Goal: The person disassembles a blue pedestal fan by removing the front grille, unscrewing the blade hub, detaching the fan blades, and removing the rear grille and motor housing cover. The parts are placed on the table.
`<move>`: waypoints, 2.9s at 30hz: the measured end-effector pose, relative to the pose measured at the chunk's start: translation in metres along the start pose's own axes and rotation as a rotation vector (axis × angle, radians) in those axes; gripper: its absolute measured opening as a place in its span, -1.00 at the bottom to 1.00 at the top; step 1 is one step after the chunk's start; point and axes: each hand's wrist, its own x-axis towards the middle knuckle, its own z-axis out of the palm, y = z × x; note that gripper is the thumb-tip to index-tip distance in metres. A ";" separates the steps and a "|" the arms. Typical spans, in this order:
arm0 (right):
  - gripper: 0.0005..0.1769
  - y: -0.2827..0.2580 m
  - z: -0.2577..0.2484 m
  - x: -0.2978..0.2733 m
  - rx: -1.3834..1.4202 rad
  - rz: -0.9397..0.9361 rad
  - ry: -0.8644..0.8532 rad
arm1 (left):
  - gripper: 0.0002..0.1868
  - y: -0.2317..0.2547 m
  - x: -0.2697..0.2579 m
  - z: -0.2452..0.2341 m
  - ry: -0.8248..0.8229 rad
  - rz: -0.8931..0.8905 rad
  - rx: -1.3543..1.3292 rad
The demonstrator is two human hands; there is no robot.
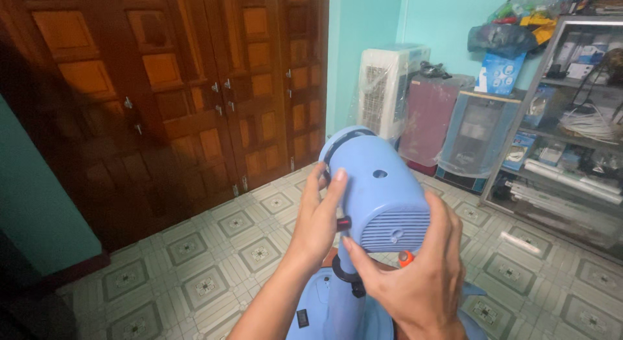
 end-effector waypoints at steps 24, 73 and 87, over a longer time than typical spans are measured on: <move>0.37 0.014 0.025 -0.035 0.077 0.059 -0.004 | 0.41 0.012 -0.014 -0.011 -0.168 0.000 -0.019; 0.20 0.051 -0.006 0.014 0.358 0.300 -0.314 | -0.33 -0.053 0.033 -0.028 -0.125 -0.095 -0.165; 0.24 0.016 -0.002 0.001 0.171 0.160 -0.125 | -0.44 -0.045 0.041 -0.029 -0.174 -0.192 -0.271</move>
